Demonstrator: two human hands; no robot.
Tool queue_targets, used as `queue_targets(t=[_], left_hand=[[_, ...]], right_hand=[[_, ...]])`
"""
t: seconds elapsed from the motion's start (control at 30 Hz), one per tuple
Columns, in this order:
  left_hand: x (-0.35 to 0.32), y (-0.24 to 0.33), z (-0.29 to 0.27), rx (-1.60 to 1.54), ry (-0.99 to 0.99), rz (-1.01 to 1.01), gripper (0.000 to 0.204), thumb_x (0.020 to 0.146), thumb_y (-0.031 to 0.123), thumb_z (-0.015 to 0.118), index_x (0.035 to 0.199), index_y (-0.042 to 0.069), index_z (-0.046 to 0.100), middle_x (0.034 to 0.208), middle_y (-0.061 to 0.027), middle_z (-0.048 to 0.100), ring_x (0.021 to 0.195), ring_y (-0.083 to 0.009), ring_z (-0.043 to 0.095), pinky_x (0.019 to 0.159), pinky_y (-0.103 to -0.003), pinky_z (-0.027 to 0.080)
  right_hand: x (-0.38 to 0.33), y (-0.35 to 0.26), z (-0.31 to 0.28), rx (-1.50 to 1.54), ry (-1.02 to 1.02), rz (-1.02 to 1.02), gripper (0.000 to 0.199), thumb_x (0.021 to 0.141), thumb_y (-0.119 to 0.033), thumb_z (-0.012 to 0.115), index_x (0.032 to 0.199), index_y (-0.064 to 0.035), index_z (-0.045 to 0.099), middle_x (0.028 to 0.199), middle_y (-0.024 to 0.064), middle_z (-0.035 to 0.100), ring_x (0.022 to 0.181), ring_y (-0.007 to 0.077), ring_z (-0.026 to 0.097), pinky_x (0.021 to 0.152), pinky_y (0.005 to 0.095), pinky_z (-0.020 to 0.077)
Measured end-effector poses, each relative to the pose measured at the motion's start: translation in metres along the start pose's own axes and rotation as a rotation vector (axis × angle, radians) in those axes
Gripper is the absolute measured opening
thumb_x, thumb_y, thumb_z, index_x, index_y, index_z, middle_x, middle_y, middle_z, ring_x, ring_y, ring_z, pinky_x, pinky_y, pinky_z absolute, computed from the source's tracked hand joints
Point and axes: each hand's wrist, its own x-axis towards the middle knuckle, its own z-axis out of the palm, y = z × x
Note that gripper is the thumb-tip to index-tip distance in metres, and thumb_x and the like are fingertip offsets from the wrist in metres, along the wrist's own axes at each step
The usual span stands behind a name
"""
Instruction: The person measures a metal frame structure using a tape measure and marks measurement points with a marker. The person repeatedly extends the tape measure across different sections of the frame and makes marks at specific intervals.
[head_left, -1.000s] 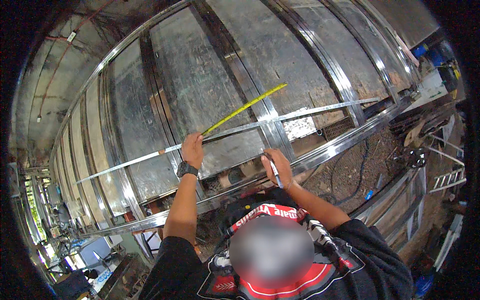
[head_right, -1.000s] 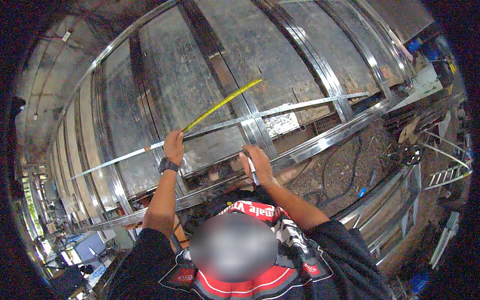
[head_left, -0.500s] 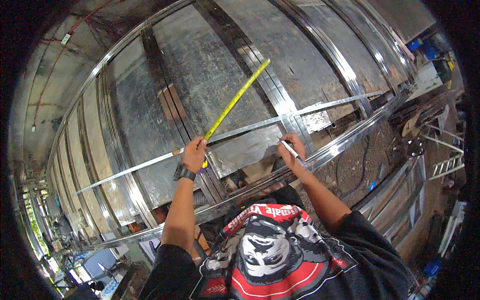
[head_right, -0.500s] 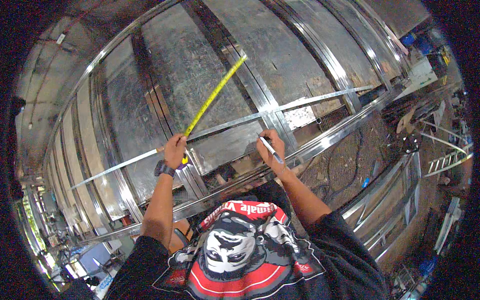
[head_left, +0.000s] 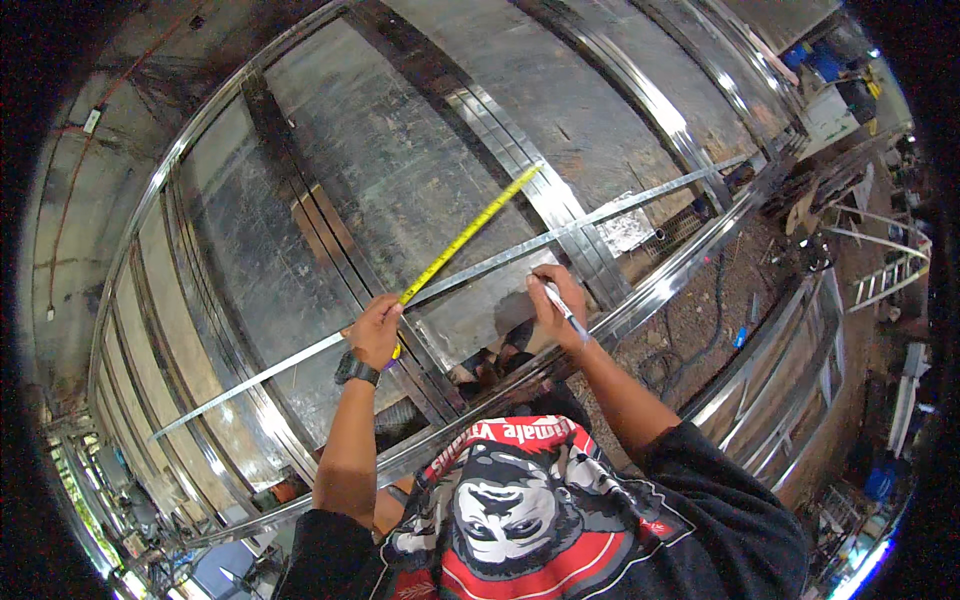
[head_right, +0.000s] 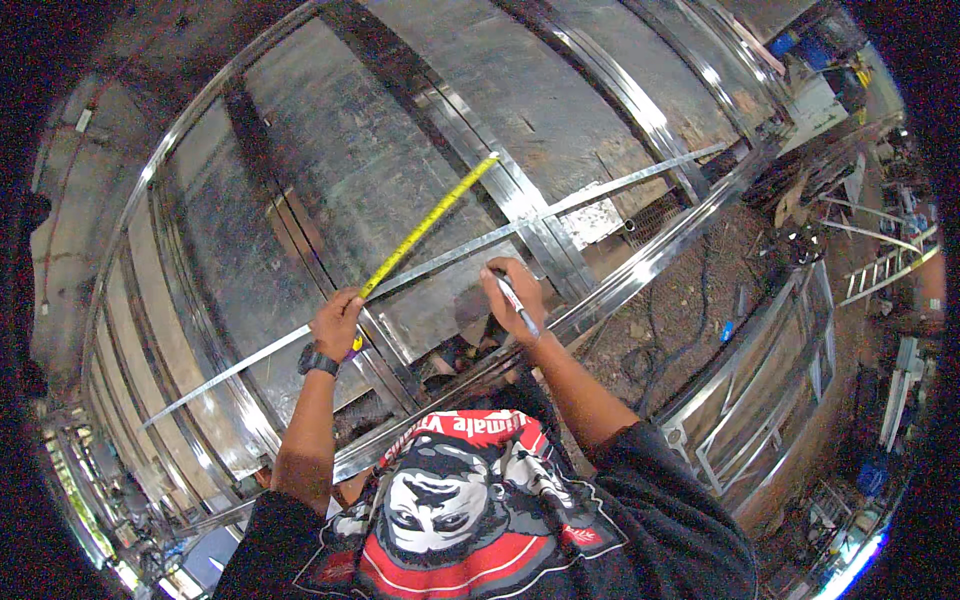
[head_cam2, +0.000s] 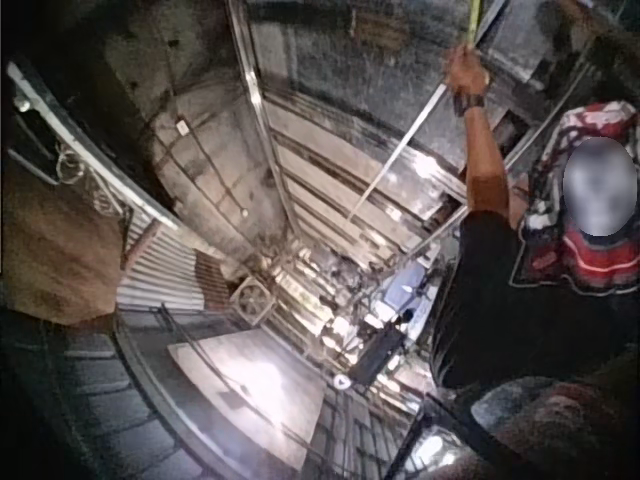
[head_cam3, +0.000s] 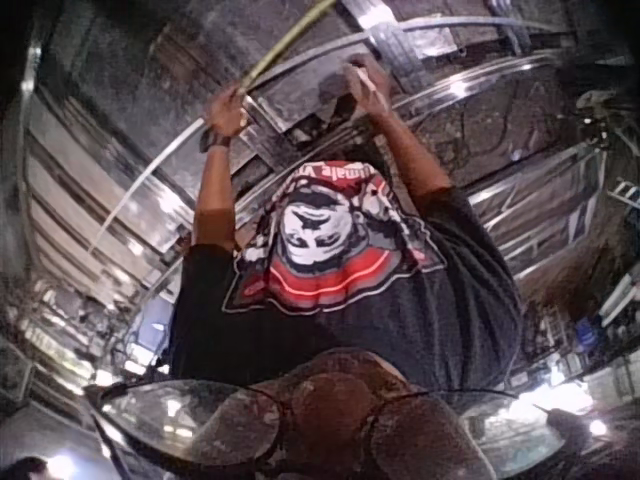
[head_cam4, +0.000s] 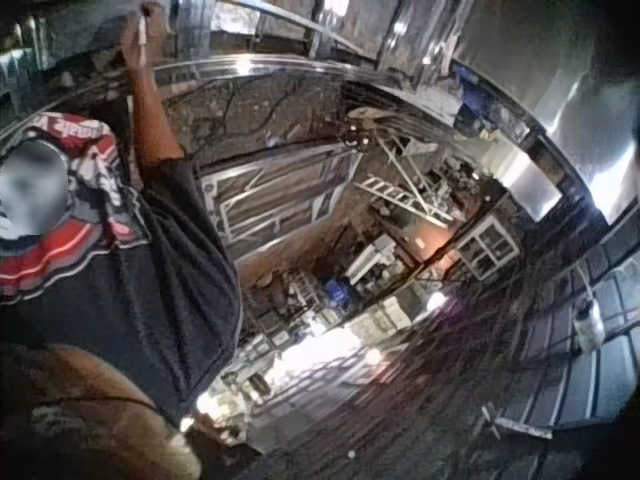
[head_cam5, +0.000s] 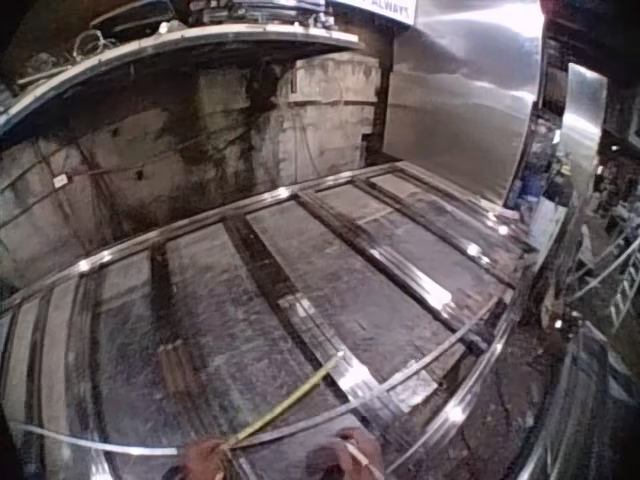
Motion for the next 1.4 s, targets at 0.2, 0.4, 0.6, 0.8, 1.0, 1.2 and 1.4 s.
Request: queue_targets(t=[0.2, 0.4, 0.6, 0.8, 1.0, 1.2, 1.4], left_hand=[[0.020, 0.001, 0.001, 0.089, -0.151, -0.128, 0.023, 0.101, 0.023, 0.065, 0.107, 0.002, 0.073, 0.094, -0.0129, 0.067, 0.084, -0.0239, 0.065, 0.078, -0.037, 0.051], [0.038, 0.009, 0.017, 0.117, -0.180, -0.114, 0.027, 0.099, 0.024, 0.070, 0.108, -0.001, 0.075, 0.083, -0.0082, 0.070, 0.071, -0.0171, 0.065, 0.066, -0.034, 0.052], [0.053, 0.040, 0.041, -0.036, -0.200, -0.296, 0.022, 0.100, 0.023, 0.068, 0.103, 0.002, 0.075, 0.076, -0.0006, 0.065, 0.058, -0.0093, 0.056, 0.057, -0.029, 0.048], [0.064, 0.057, 0.065, -0.081, -0.204, -0.229, 0.021, 0.101, 0.022, 0.067, 0.105, 0.003, 0.074, 0.074, 0.0018, 0.063, 0.062, -0.0084, 0.060, 0.058, -0.028, 0.048], [0.062, 0.062, 0.063, -0.057, -0.156, -0.211, 0.024, 0.102, 0.023, 0.067, 0.108, 0.000, 0.073, 0.089, -0.0030, 0.067, 0.066, -0.0107, 0.062, 0.058, -0.027, 0.049], [0.060, 0.035, 0.009, 0.146, -0.190, -0.083, 0.021, 0.097, 0.018, 0.069, 0.103, -0.001, 0.073, 0.095, -0.0113, 0.067, 0.085, -0.0224, 0.066, 0.077, -0.035, 0.052], [0.053, 0.015, -0.017, 0.124, -0.300, -0.085, 0.022, 0.097, 0.018, 0.068, 0.102, -0.002, 0.073, 0.094, -0.0114, 0.069, 0.087, -0.0238, 0.065, 0.081, -0.036, 0.050]], right_hand=[[0.012, -0.003, 0.001, -0.354, -0.300, -0.401, 0.023, 0.092, -0.023, 0.074, 0.112, -0.0115, 0.071, 0.109, 0.0145, 0.072, 0.105, 0.0380, 0.066, 0.094, 0.0491, 0.0511], [-0.005, -0.011, 0.026, -0.270, -0.351, -0.454, 0.026, 0.092, -0.021, 0.075, 0.116, -0.0147, 0.068, 0.112, 0.0132, 0.069, 0.104, 0.0364, 0.065, 0.094, 0.0480, 0.0508], [-0.010, -0.005, -0.002, -0.248, -0.305, -0.398, 0.025, 0.090, -0.017, 0.077, 0.114, -0.0140, 0.069, 0.108, 0.0134, 0.069, 0.100, 0.0354, 0.065, 0.093, 0.0468, 0.0509], [-0.008, 0.005, -0.034, -0.256, -0.242, -0.267, 0.016, 0.095, -0.019, 0.072, 0.109, -0.0113, 0.070, 0.106, 0.0127, 0.071, 0.101, 0.0335, 0.066, 0.093, 0.0462, 0.0499], [0.004, 0.014, -0.050, -0.208, -0.198, -0.250, 0.016, 0.098, -0.021, 0.067, 0.108, -0.0099, 0.071, 0.104, 0.0126, 0.072, 0.101, 0.0335, 0.066, 0.094, 0.0453, 0.0483], [0.012, 0.006, -0.064, -0.170, -0.163, -0.136, 0.023, 0.096, -0.021, 0.064, 0.110, -0.0045, 0.073, 0.106, 0.0176, 0.074, 0.101, 0.0380, 0.067, 0.093, 0.0447, 0.0504], [0.012, 0.013, -0.062, -0.027, -0.030, 0.095, 0.023, 0.099, -0.020, 0.067, 0.114, -0.0024, 0.071, 0.097, 0.0135, 0.074, 0.088, 0.0224, 0.071, 0.081, 0.0353, 0.0544]])
